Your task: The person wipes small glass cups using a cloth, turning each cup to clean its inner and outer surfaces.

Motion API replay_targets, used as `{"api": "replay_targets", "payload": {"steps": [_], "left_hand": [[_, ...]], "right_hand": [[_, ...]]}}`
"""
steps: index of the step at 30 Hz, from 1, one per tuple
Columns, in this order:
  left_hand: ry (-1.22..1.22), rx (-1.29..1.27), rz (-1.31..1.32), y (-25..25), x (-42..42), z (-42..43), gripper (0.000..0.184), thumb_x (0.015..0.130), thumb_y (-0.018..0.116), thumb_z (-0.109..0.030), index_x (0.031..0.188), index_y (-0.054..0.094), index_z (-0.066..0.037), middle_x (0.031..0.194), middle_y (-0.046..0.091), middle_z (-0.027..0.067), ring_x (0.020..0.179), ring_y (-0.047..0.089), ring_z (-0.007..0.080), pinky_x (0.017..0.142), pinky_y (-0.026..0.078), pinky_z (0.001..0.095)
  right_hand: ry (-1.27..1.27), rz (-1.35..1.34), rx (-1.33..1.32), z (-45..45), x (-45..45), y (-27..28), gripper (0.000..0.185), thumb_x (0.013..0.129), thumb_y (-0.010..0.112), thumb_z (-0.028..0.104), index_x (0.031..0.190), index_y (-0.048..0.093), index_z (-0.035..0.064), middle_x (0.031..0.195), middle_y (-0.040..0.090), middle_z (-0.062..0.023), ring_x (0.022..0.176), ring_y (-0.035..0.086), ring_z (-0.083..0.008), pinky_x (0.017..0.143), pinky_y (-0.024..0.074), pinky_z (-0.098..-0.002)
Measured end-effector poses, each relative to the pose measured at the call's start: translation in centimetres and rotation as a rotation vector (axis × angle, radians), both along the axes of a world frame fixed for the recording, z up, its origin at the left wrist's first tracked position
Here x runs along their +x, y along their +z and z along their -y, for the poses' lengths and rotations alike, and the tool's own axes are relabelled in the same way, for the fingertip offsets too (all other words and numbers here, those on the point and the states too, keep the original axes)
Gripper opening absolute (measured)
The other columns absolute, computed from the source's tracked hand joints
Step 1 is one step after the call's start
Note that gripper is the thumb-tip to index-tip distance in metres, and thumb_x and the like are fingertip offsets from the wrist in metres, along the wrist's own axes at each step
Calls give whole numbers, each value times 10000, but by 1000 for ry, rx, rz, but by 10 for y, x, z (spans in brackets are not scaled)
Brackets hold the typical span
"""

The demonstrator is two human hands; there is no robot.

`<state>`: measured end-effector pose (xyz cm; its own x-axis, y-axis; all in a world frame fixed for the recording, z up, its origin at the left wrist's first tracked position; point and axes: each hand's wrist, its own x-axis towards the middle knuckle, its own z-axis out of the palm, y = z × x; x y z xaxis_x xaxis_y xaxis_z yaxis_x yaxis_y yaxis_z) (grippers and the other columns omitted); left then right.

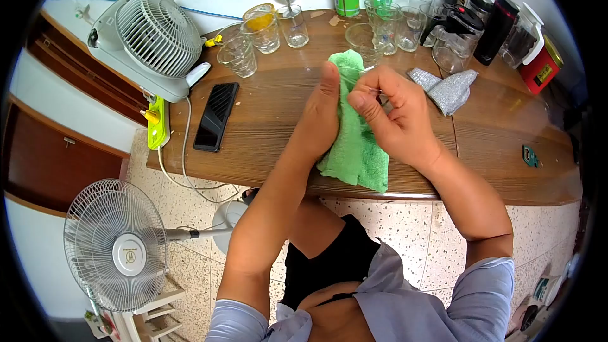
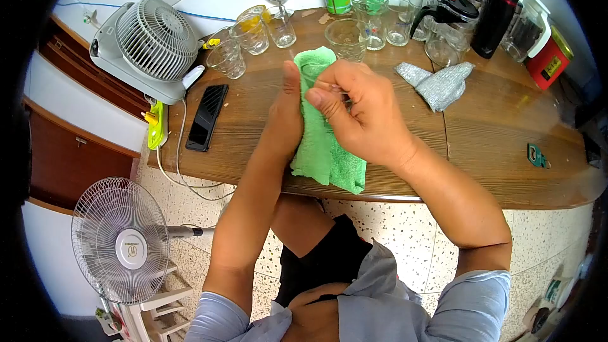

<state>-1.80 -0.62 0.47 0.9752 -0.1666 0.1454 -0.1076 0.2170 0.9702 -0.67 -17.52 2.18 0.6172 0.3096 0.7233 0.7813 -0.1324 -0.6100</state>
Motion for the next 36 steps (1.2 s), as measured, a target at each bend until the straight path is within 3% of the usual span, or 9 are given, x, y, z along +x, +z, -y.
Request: {"api": "replay_targets", "payload": {"steps": [4, 10, 15, 17, 19, 25, 31, 34, 36], "left_hand": [[-66, -282, -250, 21, -10, 3, 783, 1083, 340, -734, 1245, 684, -50, 1145, 726, 101, 1039, 705, 203, 912, 592, 366], [-277, -594, -422, -6, 12, -15, 611, 1091, 449, -634, 1181, 688, -79, 1059, 739, 127, 917, 733, 228, 769, 624, 389], [-410, -475, -363, -4, 8, -16, 713, 1067, 399, -719, 1155, 686, -72, 965, 727, 115, 769, 715, 248, 634, 606, 390], [-454, -389, -287, -2, 7, -17, 779, 1050, 367, -766, 1159, 686, -64, 955, 724, 113, 737, 709, 250, 614, 599, 379], [-460, -356, -209, 1, 4, -17, 849, 1030, 333, -815, 1165, 686, -55, 964, 724, 114, 730, 708, 253, 616, 597, 366], [82, -36, 36, -10, 15, 5, 926, 1018, 242, -852, 1144, 687, -50, 947, 695, 76, 796, 680, 191, 684, 576, 320], [12, -101, -84, -9, 11, -3, 954, 1019, 234, -855, 1097, 708, -31, 974, 700, 71, 835, 688, 184, 740, 584, 335], [-38, -239, -227, -9, 13, -10, 936, 1025, 278, -842, 1142, 704, -16, 1004, 721, 102, 861, 720, 219, 774, 606, 360], [-65, -314, -266, -1, 10, -9, 850, 1052, 289, -796, 1124, 695, -53, 990, 712, 109, 894, 716, 239, 797, 619, 383]], "right_hand": [[72, 98, -6, 1, -2, 4, 162, 945, 777, 134, 915, 649, 40, 770, 619, -80, 740, 583, -271, 748, 486, -391], [170, 280, -2, 1, -1, 11, 159, 920, 792, 127, 929, 654, 49, 806, 645, -63, 759, 594, -282, 895, 513, -412], [148, 269, -50, 10, 2, 17, 223, 1020, 727, 252, 999, 651, 44, 916, 645, -54, 879, 602, -233, 1054, 466, -481], [82, 268, -14, 9, 6, 17, 169, 1007, 711, 198, 1003, 659, 37, 882, 657, -59, 854, 602, -263, 999, 459, -447], [4, 247, -10, 7, 7, 18, 130, 995, 696, 155, 1025, 664, 33, 878, 663, -68, 854, 604, -280, 957, 454, -425], [-105, 103, -71, -2, 4, 7, 179, 942, 688, 85, 1111, 656, 32, 892, 632, -102, 888, 604, -296, 905, 445, -417], [-54, 84, -134, -2, -1, 8, 211, 855, 807, 81, 976, 637, 48, 868, 589, -105, 837, 582, -298, 786, 463, -420], [-12, 51, -142, -1, -5, 9, 294, 812, 884, 83, 903, 605, 53, 820, 549, -62, 781, 552, -253, 1037, 507, -450], [43, 68, -122, -2, -5, 8, 351, 772, 923, 104, 885, 593, 64, 818, 544, -56, 775, 554, -252, 1108, 477, -491]]}}
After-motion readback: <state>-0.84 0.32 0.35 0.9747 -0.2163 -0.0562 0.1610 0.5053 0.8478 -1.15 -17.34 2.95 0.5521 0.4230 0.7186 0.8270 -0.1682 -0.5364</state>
